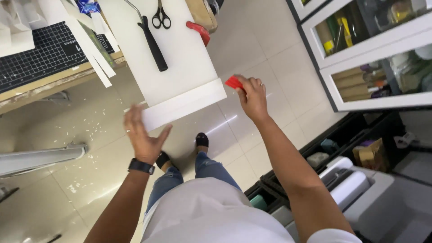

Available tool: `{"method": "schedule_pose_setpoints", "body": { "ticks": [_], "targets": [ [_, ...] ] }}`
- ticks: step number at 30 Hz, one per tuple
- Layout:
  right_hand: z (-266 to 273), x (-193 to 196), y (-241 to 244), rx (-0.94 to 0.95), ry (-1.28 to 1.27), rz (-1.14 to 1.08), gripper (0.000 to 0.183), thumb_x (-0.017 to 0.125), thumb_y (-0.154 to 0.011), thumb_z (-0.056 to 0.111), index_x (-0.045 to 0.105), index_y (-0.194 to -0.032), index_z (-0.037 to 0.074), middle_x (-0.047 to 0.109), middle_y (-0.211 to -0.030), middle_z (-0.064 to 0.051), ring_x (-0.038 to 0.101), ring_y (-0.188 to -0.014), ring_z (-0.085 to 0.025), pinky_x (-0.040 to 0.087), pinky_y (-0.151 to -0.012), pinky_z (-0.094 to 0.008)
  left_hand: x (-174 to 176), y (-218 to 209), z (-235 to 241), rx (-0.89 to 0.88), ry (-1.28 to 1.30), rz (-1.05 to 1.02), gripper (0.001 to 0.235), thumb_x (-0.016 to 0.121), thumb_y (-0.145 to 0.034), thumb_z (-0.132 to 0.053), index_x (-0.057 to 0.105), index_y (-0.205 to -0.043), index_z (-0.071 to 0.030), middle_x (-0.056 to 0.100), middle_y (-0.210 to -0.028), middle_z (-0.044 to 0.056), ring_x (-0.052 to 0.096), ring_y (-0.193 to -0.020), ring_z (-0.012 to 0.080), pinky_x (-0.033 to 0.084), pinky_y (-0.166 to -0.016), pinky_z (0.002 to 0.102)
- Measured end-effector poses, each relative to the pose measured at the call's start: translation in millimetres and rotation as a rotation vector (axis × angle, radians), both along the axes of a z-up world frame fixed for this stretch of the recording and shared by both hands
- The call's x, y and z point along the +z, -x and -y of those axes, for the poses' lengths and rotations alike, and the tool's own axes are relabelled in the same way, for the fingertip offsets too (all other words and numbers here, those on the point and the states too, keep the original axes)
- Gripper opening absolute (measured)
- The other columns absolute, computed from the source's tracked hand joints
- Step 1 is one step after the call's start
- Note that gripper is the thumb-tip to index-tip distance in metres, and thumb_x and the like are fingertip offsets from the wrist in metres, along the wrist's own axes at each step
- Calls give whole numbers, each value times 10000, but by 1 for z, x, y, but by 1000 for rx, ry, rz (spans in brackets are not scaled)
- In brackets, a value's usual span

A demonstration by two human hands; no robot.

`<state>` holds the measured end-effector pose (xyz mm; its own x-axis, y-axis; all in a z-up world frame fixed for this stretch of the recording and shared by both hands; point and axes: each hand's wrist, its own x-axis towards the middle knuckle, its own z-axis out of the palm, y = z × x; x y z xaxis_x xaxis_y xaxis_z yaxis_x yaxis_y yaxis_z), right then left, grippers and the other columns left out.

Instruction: Applying adhesive to white cardboard strips using a paint roller and a manual spreader in a workshop environment.

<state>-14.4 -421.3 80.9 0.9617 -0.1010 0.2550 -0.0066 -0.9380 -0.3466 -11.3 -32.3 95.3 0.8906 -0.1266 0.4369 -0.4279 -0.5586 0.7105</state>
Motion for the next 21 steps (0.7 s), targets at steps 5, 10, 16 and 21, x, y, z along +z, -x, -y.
{"method": "schedule_pose_setpoints", "body": {
  "ticks": [5, 10, 16, 21],
  "targets": [
    [17, 2, -6, 239, 93, -76, 382, 667, -985, 338, 623, -1360, 392, 532, -963, 117, 540, -987, -155, 436, -875, -370, -51, -12, 106, -220, -186, 102, 461, 854, -845, -278, 722, -1271, -163, 651, -1252, 32, 514, -1270, 306, 379, -1096, 494],
    [14, 9, -21, 428, 57, -22, 281, 639, -1020, 243, 665, -1298, 271, 557, -940, 10, 556, -946, -240, 436, -850, -399, -80, -35, 145, -170, -388, 161, 305, 759, -934, -327, 735, -1227, -244, 647, -1129, -26, 533, -1151, 222, 413, -1005, 397],
    [12, -6, -40, 501, -10, 23, 268, 622, -1025, 212, 653, -1287, 260, 542, -941, 23, 540, -931, -218, 430, -830, -387, -80, -28, 144, -131, -423, 236, 290, 699, -968, -419, 738, -1225, -290, 633, -1097, -41, 544, -1113, 216, 420, -982, 399],
    [33, -8, -34, 594, -29, -13, 210, 586, -1052, 260, 678, -1238, 236, 564, -952, -7, 554, -954, -244, 433, -862, -410, -77, -30, 146, -120, -437, 234, 265, 700, -968, -410, 737, -1200, -286, 642, -1112, -54, 555, -1102, 212, 436, -971, 407]
  ]
}}
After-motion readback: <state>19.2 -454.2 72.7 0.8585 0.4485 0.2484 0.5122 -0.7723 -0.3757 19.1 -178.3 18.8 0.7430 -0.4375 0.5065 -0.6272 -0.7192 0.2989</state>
